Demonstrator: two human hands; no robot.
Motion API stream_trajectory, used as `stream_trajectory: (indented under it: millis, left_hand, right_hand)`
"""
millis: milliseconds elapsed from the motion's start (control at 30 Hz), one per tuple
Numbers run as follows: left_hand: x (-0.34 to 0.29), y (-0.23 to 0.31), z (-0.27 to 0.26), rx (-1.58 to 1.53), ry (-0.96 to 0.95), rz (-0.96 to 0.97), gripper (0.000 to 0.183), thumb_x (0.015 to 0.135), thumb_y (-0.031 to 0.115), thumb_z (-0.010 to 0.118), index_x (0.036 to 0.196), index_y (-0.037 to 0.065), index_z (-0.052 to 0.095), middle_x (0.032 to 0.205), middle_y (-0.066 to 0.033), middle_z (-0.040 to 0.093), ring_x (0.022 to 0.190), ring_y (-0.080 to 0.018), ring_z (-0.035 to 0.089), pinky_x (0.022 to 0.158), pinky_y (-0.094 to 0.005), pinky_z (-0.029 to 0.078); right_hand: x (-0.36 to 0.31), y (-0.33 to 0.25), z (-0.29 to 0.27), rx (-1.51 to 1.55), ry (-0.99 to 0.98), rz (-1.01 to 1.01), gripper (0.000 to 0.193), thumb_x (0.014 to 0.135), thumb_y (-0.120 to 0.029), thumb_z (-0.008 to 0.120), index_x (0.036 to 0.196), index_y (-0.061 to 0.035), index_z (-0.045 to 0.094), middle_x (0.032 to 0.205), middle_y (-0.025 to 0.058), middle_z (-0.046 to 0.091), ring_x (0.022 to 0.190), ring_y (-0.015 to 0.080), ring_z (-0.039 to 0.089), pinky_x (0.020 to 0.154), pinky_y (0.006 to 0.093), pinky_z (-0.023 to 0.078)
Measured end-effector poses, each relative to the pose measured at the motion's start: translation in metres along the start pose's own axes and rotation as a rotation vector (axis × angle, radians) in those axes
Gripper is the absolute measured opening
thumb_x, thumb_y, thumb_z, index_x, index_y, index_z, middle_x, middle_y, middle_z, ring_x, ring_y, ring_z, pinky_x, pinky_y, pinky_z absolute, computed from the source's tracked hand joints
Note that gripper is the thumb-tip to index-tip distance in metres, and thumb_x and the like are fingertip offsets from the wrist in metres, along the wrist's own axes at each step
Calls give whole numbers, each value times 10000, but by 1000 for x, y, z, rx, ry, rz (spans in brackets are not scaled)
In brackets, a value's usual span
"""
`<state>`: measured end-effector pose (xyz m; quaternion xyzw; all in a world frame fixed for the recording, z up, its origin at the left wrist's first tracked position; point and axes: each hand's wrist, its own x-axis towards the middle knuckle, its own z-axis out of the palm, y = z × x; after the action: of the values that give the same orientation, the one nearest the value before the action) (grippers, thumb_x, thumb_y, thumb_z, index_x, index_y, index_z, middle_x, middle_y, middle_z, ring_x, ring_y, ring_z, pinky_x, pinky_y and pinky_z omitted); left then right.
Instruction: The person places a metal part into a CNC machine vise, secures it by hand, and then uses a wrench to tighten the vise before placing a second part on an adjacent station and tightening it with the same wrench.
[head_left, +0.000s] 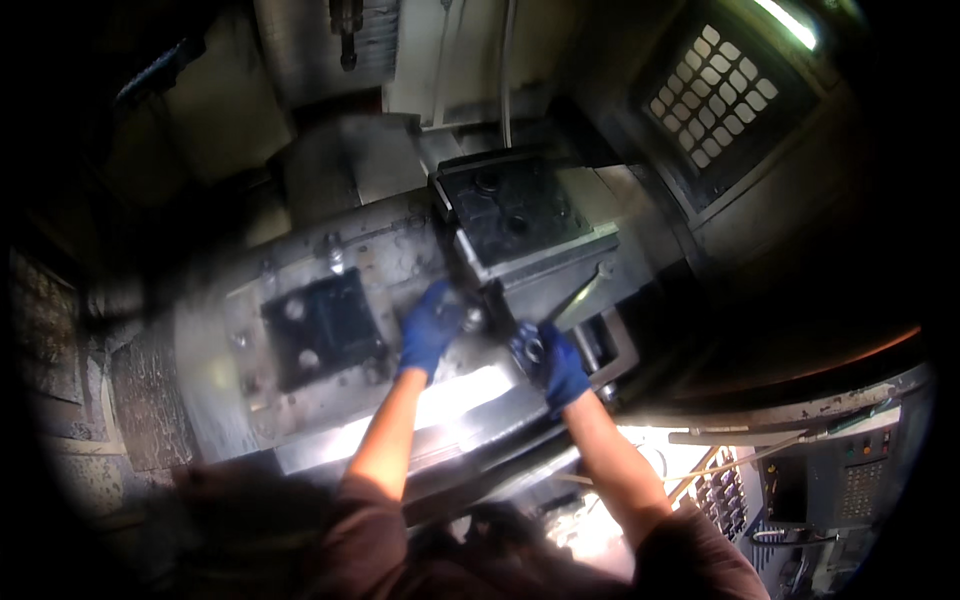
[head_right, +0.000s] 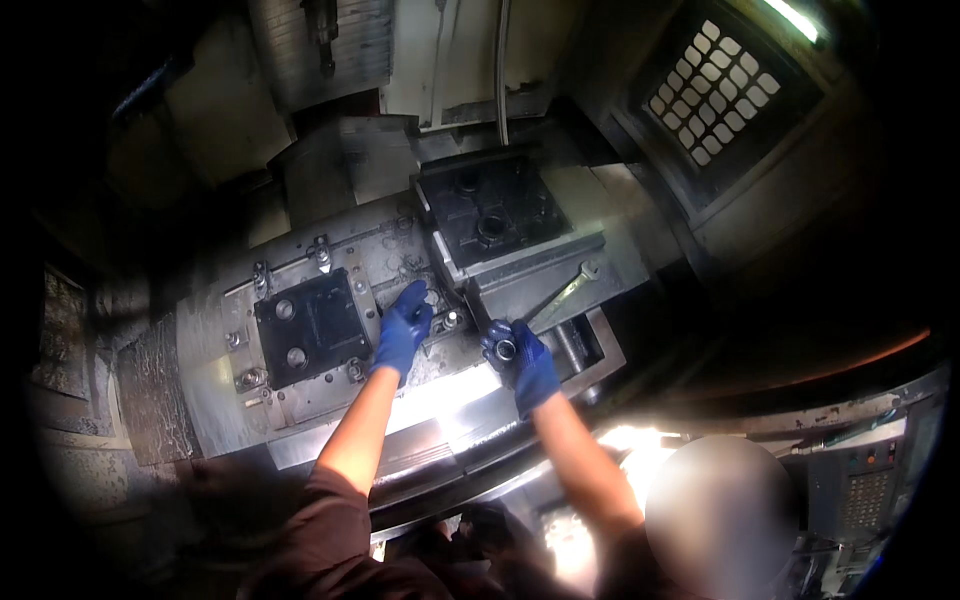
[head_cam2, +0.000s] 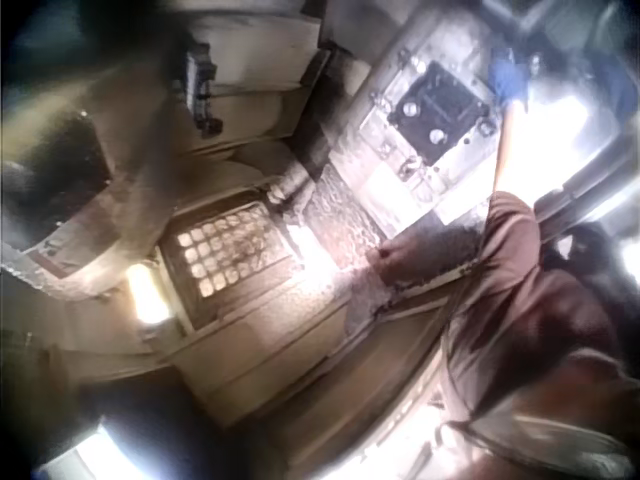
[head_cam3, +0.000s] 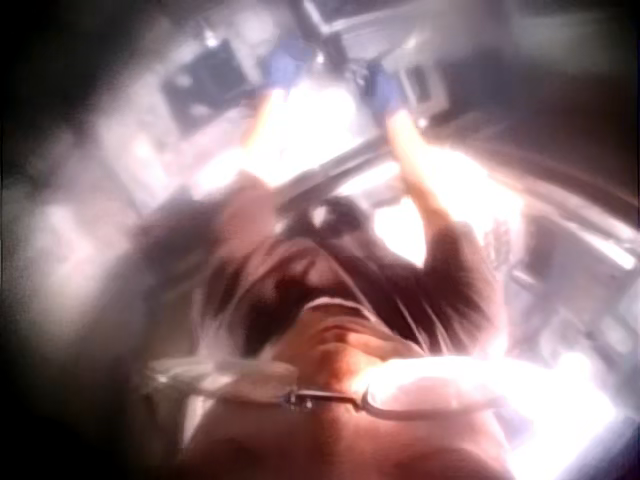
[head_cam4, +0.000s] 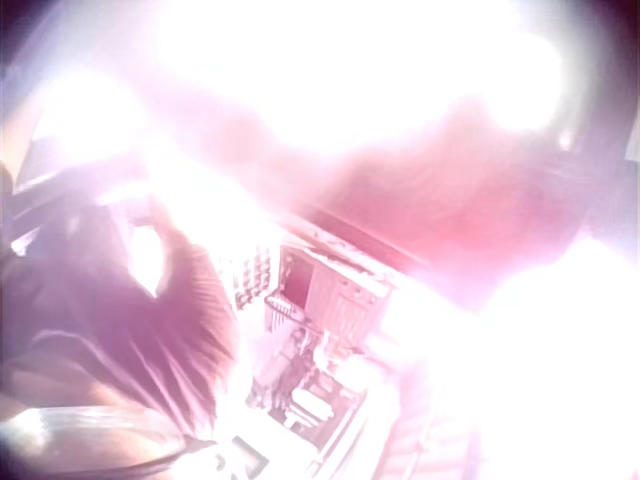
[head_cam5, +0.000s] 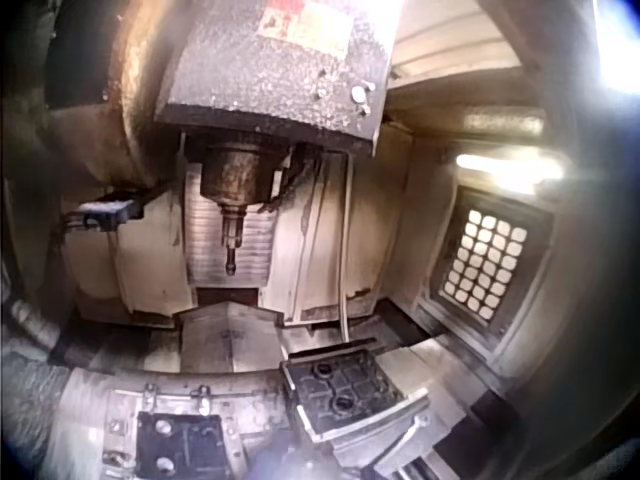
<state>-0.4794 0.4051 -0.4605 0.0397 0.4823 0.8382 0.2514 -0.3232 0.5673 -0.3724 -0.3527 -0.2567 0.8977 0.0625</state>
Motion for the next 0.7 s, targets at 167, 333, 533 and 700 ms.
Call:
stream_trajectory:
  millis: [167, 333, 533, 700]
  left_hand:
    - [95, -71, -21, 1176, -158, 358, 402, 841, 318, 688, 1110, 23, 644, 935, -200, 679, 832, -341, 655, 771, -402, 521]
    - [97, -88, -16, 854, -174, 169, 324, 834, 73, 740, 1126, -1, 622, 1012, -72, 691, 895, -136, 611, 820, -304, 490]
    - [87, -51, 3, 1121, -225, 63, 282, 830, 26, 696, 1102, -1, 627, 963, -65, 675, 824, -137, 585, 720, -308, 496]
    - [91, -94, -14, 764, 72, 294, 325, 715, 122, 763, 1015, 49, 664, 898, -121, 677, 795, -279, 641, 697, -384, 515]
  right_hand:
    - [2, -24, 9, -727, 79, -69, 280, 995, -229, 543, 1121, -3, 652, 989, 102, 703, 930, 204, 676, 815, 342, 537]
    - [63, -75, 30, -1331, 256, -1284, 298, 940, -150, 555, 1203, -37, 635, 1026, 191, 698, 944, 325, 677, 822, 369, 520]
    - [160, -98, 63, -1685, 685, -1419, 489, 866, -237, 584, 1323, -68, 543, 1329, 208, 539, 1246, 362, 490, 1081, 461, 345]
    - [163, -88, 66, -1655, 628, -1322, 468, 866, -257, 583, 1301, -87, 563, 1382, 173, 502, 1291, 374, 444, 1118, 469, 299]
